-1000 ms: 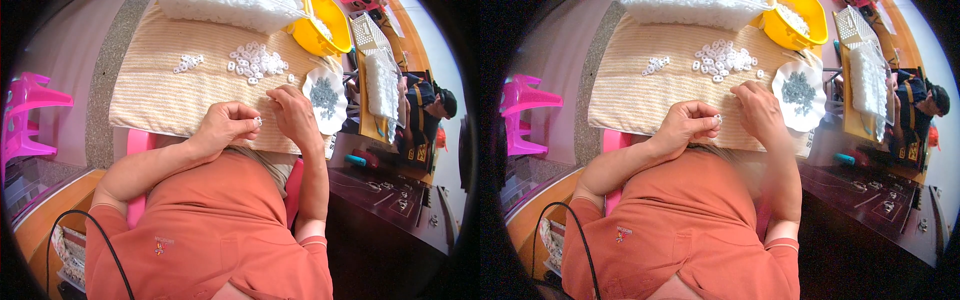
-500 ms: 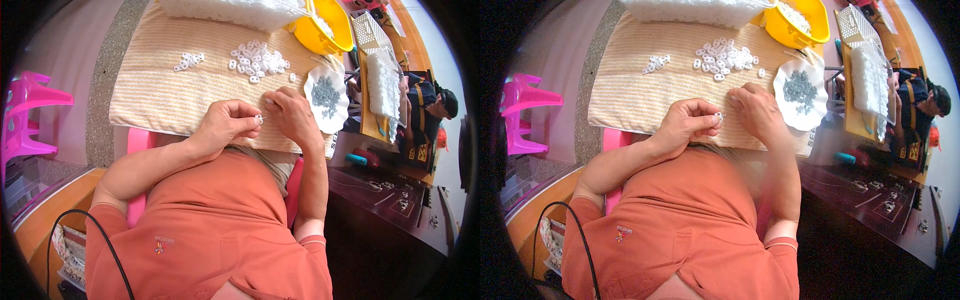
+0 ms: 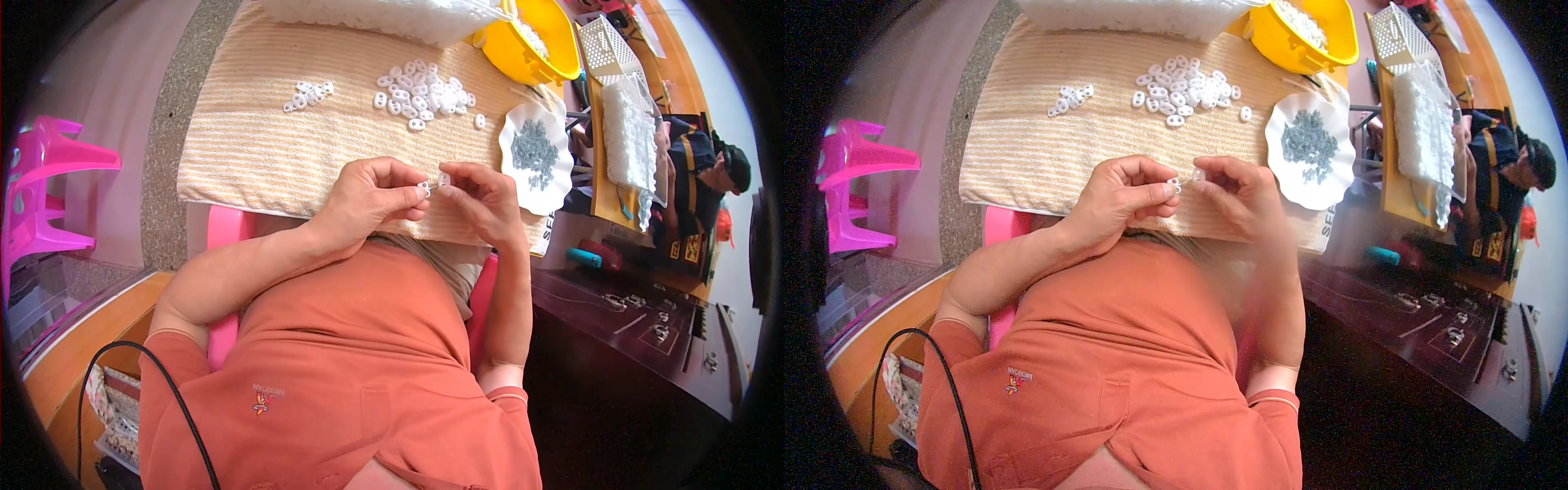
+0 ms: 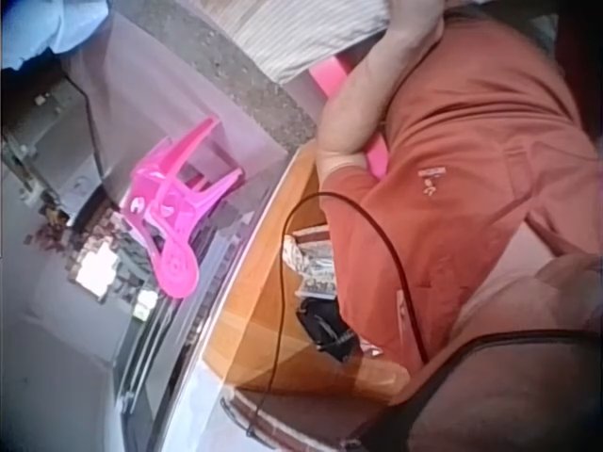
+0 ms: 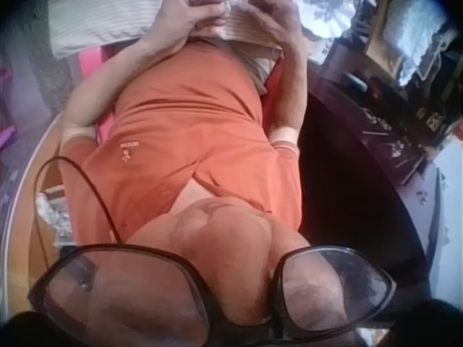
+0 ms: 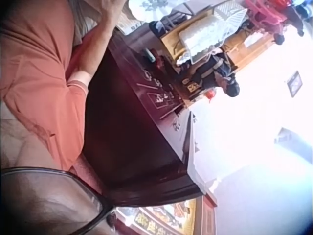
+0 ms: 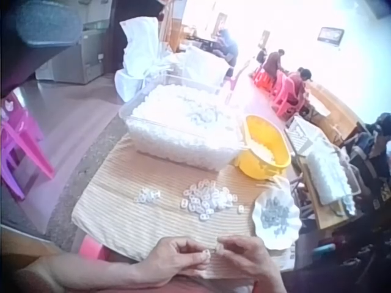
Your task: Assembling small plastic parts by inserting metal pins into them.
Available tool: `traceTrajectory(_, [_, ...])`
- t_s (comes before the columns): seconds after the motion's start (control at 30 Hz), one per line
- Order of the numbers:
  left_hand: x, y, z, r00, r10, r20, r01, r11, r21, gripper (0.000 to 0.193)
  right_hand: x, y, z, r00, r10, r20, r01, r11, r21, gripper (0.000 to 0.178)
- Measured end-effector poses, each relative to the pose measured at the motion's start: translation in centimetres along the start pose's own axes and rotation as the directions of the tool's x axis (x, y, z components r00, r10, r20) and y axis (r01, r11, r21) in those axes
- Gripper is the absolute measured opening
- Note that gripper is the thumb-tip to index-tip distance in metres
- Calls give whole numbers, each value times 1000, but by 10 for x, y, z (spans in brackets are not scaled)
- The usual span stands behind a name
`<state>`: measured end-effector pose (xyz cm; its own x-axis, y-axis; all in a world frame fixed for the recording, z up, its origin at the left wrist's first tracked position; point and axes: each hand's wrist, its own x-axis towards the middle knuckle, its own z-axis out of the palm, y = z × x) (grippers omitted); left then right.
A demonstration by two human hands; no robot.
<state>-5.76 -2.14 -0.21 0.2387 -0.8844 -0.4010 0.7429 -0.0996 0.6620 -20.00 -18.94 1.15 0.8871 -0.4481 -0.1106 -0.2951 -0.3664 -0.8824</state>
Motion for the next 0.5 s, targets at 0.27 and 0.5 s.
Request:
traceTrajectory(0.27, [0,1,0,999,31,32,-30,999,-18,17,-5,2,5,998,23,61,-41,950,310,30])
traceTrajectory(0.5, [1,0,-1,998,43,43,-42,999,-35,16,-5,-1,6,997,12,77,-47,880,472,30])
